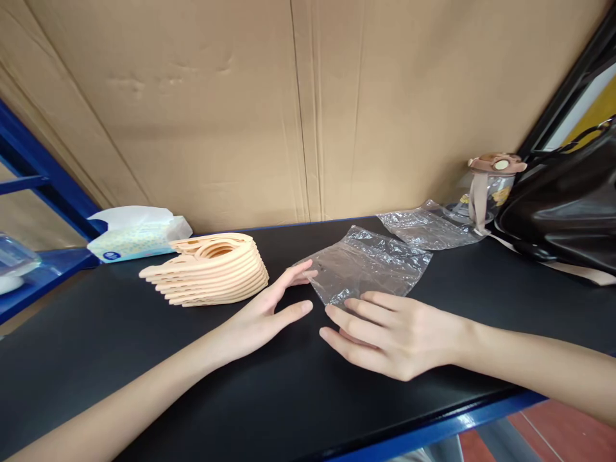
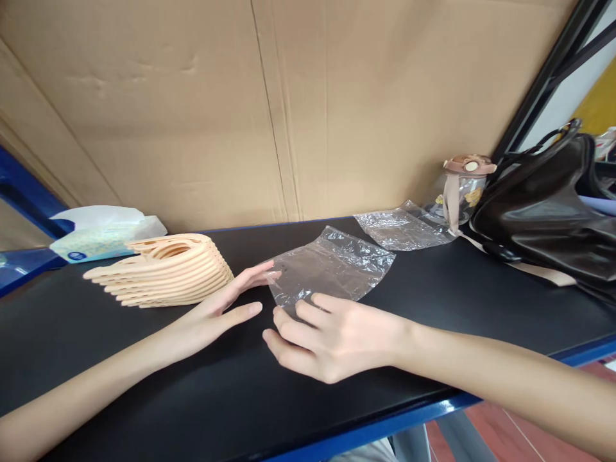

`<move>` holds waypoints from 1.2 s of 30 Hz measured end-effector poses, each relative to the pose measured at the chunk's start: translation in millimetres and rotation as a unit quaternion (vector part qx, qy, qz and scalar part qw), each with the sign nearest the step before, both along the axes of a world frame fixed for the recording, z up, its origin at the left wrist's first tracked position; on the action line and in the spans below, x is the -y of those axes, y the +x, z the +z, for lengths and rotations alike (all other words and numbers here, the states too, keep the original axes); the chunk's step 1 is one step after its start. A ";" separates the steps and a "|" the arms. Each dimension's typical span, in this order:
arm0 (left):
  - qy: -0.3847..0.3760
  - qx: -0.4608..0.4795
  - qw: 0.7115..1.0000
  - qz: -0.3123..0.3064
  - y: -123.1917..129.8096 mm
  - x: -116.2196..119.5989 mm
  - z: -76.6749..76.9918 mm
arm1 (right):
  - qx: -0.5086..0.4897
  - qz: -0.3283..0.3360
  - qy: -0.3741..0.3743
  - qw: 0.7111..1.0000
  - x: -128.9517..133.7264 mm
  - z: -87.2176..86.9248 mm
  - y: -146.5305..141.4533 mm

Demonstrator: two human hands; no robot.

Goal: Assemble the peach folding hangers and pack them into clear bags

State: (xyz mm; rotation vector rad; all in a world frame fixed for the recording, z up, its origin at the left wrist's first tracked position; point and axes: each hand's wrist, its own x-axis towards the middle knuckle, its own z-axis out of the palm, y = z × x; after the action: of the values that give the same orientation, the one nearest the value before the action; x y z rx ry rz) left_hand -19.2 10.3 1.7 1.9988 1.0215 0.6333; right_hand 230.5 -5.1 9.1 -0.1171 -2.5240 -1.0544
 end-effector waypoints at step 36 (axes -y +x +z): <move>-0.105 0.105 0.986 0.073 0.6 -5.7 3.9 | -0.108 0.186 0.016 0.976 2.0 1.4 2.2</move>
State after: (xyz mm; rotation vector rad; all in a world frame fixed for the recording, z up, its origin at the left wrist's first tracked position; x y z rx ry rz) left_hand -18.6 16.0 5.6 1.6472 1.0638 0.7642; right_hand 232.7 -7.2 10.4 0.2305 -2.2175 -0.8768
